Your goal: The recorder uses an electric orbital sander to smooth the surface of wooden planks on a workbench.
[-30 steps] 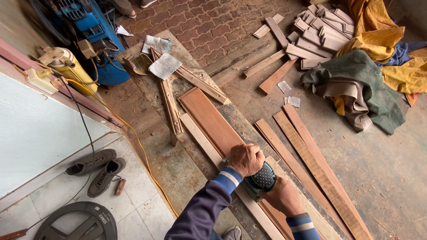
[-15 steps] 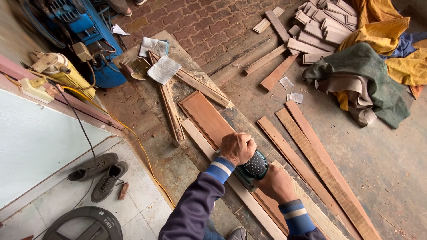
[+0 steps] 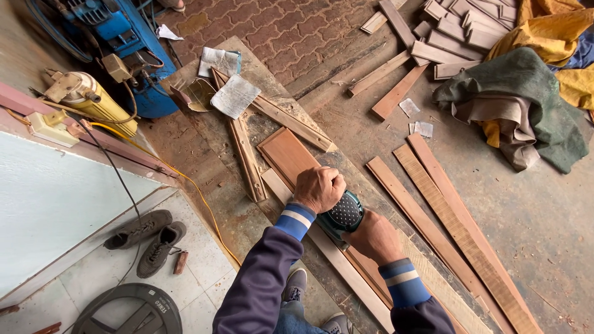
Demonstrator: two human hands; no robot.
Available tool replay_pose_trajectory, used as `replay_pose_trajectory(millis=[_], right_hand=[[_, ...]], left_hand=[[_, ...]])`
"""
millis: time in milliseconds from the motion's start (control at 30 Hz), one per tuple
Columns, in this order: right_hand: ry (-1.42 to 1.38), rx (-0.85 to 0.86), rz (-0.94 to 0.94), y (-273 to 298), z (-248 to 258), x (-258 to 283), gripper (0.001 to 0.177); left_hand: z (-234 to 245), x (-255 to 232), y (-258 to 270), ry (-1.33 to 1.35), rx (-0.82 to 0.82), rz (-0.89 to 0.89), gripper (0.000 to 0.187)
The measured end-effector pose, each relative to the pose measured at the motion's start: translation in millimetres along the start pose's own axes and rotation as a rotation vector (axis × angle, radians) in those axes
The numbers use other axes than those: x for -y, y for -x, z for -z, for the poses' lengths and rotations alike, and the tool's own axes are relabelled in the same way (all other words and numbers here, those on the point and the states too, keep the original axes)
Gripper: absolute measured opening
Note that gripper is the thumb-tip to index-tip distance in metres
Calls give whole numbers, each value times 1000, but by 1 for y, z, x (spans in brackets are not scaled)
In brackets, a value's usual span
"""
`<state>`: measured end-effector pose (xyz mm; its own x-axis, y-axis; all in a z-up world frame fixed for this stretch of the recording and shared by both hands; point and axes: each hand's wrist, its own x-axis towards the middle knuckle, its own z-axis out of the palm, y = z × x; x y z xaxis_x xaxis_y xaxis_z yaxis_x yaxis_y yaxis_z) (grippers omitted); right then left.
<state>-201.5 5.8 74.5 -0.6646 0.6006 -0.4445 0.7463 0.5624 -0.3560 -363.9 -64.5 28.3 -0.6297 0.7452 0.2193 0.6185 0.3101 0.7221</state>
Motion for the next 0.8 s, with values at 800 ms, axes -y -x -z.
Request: replay_pose_trajectory(millis=[800], right_hand=[[41,50,-5,-57,-12,60,39]], left_hand=[[45,65,-47,-23,84,14,35]])
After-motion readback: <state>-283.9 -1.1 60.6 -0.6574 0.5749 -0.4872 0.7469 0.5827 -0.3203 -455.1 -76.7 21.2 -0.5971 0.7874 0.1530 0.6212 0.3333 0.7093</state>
